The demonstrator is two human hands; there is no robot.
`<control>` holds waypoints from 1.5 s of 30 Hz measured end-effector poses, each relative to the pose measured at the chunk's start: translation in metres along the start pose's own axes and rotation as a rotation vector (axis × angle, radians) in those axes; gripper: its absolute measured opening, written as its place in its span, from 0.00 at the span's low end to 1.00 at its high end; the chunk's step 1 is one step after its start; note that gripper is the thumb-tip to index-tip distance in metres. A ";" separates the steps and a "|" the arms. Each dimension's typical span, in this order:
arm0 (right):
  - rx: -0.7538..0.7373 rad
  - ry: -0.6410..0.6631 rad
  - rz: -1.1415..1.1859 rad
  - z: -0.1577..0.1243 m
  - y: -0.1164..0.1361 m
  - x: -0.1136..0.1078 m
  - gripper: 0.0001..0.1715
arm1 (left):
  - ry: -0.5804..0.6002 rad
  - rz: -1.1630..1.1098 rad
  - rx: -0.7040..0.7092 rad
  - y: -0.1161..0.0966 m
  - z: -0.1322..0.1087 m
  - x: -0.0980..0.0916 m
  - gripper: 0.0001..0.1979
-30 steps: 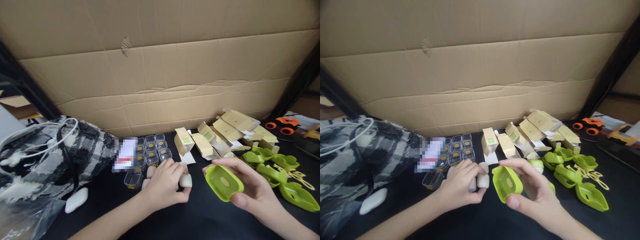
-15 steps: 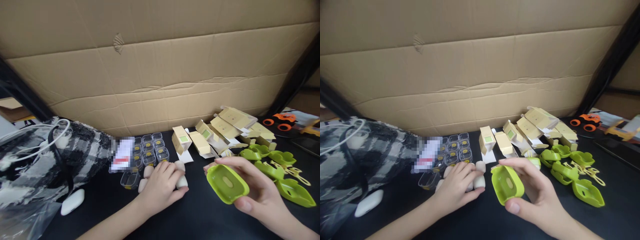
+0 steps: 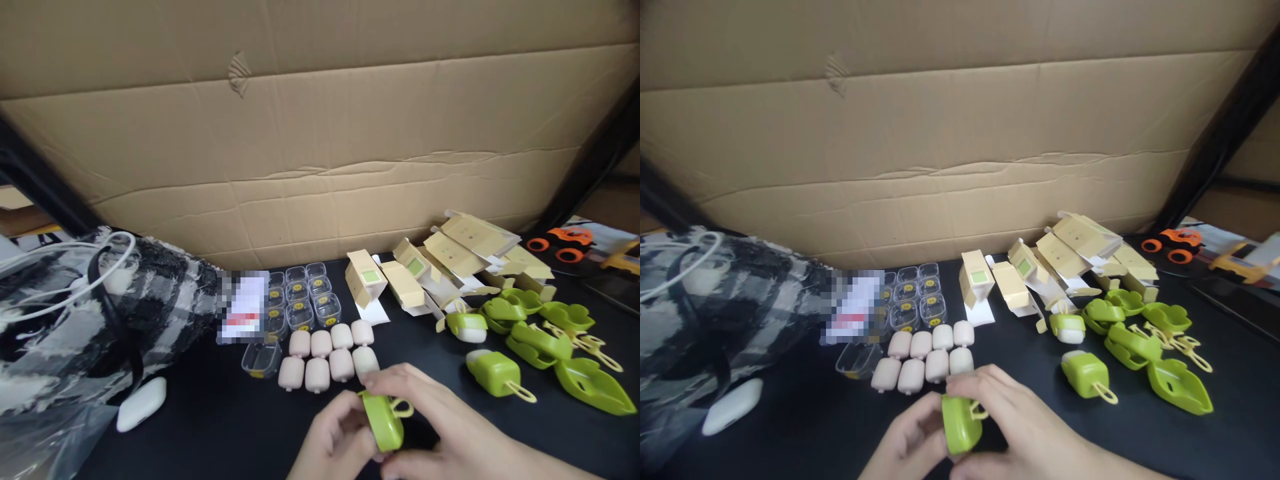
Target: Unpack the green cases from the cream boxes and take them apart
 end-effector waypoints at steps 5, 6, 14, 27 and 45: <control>0.045 0.136 0.138 -0.004 -0.003 -0.008 0.35 | -0.047 -0.077 -0.034 0.000 0.005 -0.008 0.16; 0.064 0.109 0.188 -0.003 -0.006 -0.011 0.32 | -0.052 -0.100 -0.031 0.001 0.006 -0.009 0.17; 0.309 -0.006 0.733 0.000 -0.037 0.008 0.14 | -0.041 -0.102 -0.001 0.004 0.002 -0.007 0.15; 0.260 -0.136 0.543 -0.002 -0.037 0.009 0.09 | -0.065 -0.061 -0.075 0.008 -0.003 -0.005 0.21; 0.031 -0.116 0.318 -0.003 -0.012 -0.001 0.07 | 0.008 -0.123 -0.141 0.021 0.003 -0.009 0.19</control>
Point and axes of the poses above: each hand's wrist, its own z-axis towards the middle knuckle, its own x-axis out of the palm, y = z × x, the point moved 8 cm from there along z, towards the middle knuckle, and after that the axes turned 1 degree about z, right-handed, at the moved point
